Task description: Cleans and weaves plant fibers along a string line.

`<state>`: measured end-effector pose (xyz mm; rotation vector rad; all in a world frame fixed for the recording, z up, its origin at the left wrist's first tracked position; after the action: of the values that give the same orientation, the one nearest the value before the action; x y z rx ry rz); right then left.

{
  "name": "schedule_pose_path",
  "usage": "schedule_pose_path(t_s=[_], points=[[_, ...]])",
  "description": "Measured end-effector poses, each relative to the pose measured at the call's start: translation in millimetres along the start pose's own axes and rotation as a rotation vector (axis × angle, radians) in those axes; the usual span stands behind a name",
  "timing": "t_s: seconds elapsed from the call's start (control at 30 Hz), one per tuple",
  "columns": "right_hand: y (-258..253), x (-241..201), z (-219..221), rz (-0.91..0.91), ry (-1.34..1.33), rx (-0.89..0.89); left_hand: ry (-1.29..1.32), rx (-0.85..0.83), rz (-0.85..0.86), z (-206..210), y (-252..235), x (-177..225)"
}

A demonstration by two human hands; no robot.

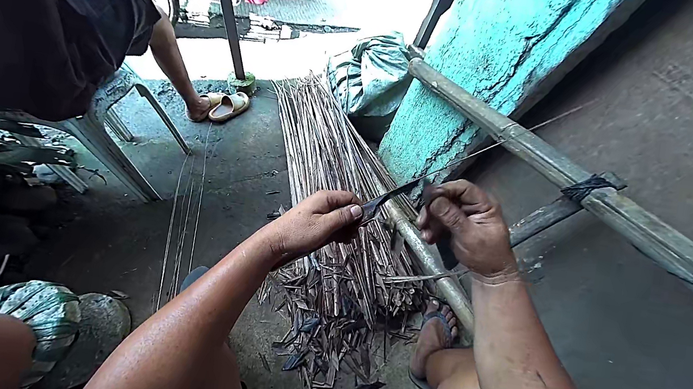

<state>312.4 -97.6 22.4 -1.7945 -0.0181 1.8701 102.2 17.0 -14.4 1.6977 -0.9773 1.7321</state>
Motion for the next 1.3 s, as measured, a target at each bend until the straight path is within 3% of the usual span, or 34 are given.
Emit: schedule_pose_path(t_s=[0.1,0.2,0.4,0.5,0.63,0.9,1.3], points=[[9.9,15.8,19.8,0.203,0.031,-0.114,-0.045,-0.009,-0.004,-0.2,-0.2,-0.4],[12.1,24.8,28.3,0.287,-0.022,-0.150,-0.042,-0.032,0.010,2.2,0.2,0.4],[11.4,26.9,30.0,0.310,-0.025,-0.290,0.048,-0.172,-0.086,3.7,4.7,-1.9],[12.0,26.2,26.6,0.308,0.020,-0.249,0.022,-0.147,-0.059,2.5,4.3,-2.4],[10.1,25.2,19.4,0.278,0.045,-0.205,0.012,-0.098,-0.013,-1.6,2.8,-0.2],[8.8,23.0,21.1,0.192,0.035,-0.225,0.025,-0.169,-0.067,4.5,4.3,-0.4],[3.1,-2.8,-0.6,-0.109,0.099,0.069,0.062,-0.143,-0.055,0.5,3.8,9.4]])
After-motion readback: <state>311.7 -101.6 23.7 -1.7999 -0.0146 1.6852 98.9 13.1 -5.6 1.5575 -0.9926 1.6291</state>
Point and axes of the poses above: each hand's wrist, its own y-axis away from the middle knuckle, its own z-axis out of the palm, x = y × z, the point moved 4 cm from there along -y, towards the middle knuckle, and after that the axes turned 15 degrees about x, right-handed, at the moved point
